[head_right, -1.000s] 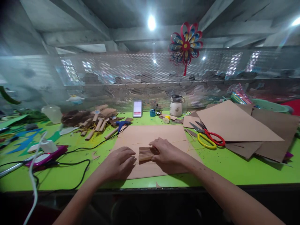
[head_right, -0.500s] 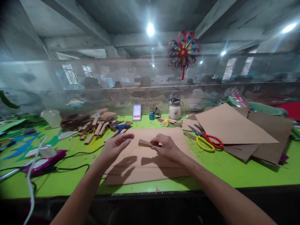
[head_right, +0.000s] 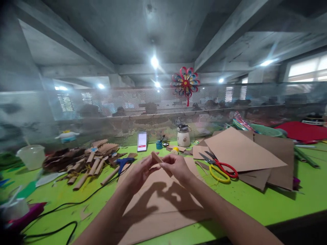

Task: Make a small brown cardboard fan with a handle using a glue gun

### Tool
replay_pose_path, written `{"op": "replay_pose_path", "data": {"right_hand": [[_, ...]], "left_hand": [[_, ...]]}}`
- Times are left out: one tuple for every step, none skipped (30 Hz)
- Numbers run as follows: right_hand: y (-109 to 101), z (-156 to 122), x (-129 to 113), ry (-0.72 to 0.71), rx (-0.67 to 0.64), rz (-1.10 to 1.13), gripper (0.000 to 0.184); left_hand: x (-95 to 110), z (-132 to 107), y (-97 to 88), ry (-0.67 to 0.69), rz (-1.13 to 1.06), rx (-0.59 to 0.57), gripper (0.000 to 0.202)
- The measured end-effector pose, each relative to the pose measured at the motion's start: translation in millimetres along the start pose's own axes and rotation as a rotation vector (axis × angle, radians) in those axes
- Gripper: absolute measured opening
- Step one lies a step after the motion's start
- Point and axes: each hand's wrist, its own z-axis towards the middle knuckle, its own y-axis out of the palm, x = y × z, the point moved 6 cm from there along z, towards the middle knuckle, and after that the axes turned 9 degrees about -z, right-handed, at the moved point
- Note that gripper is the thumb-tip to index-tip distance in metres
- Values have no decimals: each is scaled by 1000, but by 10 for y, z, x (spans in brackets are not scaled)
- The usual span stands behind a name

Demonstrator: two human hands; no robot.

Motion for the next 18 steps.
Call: {"op": "replay_pose_path", "data": {"right_hand": [[17, 19, 19, 0, 4, -5, 27], [39, 33, 44, 2, 5, -9, 27], [66, 42, 73, 3, 5, -13, 27], [95, 45, 106, 5, 8, -18, 27], [123, 44, 141, 5, 13, -24, 27], [148, 41, 177, 6, 23, -30, 26], [168, 35, 213, 7, 38, -34, 25], [182, 29, 244, 6, 56, -38, 25], [190, 22, 269, 1, 73, -39, 26], [196, 15, 285, -7, 83, -37, 30], [203, 8, 295, -15, 80, -33, 36], [210, 0, 300, -20, 65, -30, 43], [217, -9, 304, -19, 43, -29, 49], [224, -21, 305, -15, 15, -32, 53], [232, -35, 306, -8, -17, -39, 53], [240, -52, 306, -1, -47, -48, 49], [244, -70, 306, 4, -71, -60, 43], [245, -90, 307, 9, -86, -71, 36]], "left_hand": [[-61, 8, -12, -8, 17, 26, 35], [-119, 14, -33, -14, 24, 60, 34], [-174, 16, -61, -21, 23, 96, 33], [-226, 14, -91, -32, 20, 130, 32], [-275, 8, -124, -49, 18, 165, 32], [-317, -2, -156, -64, 15, 193, 32], [-351, -13, -186, -74, 12, 217, 31], [-378, -23, -215, -80, 10, 238, 30], [-396, -31, -242, -80, 6, 253, 29], [-409, -35, -267, -77, -2, 262, 28], [-418, -35, -289, -73, -18, 265, 27], [-425, -30, -310, -70, -44, 265, 25], [-429, -23, -330, -68, -75, 263, 25], [-427, -14, -348, -63, -107, 261, 24], [-422, -6, -364, -59, -134, 263, 23], [-415, -1, -376, -55, -152, 268, 23], [-405, 2, -381, -52, -159, 272, 22], [-395, 1, -375, -51, -160, 273, 21]]}}
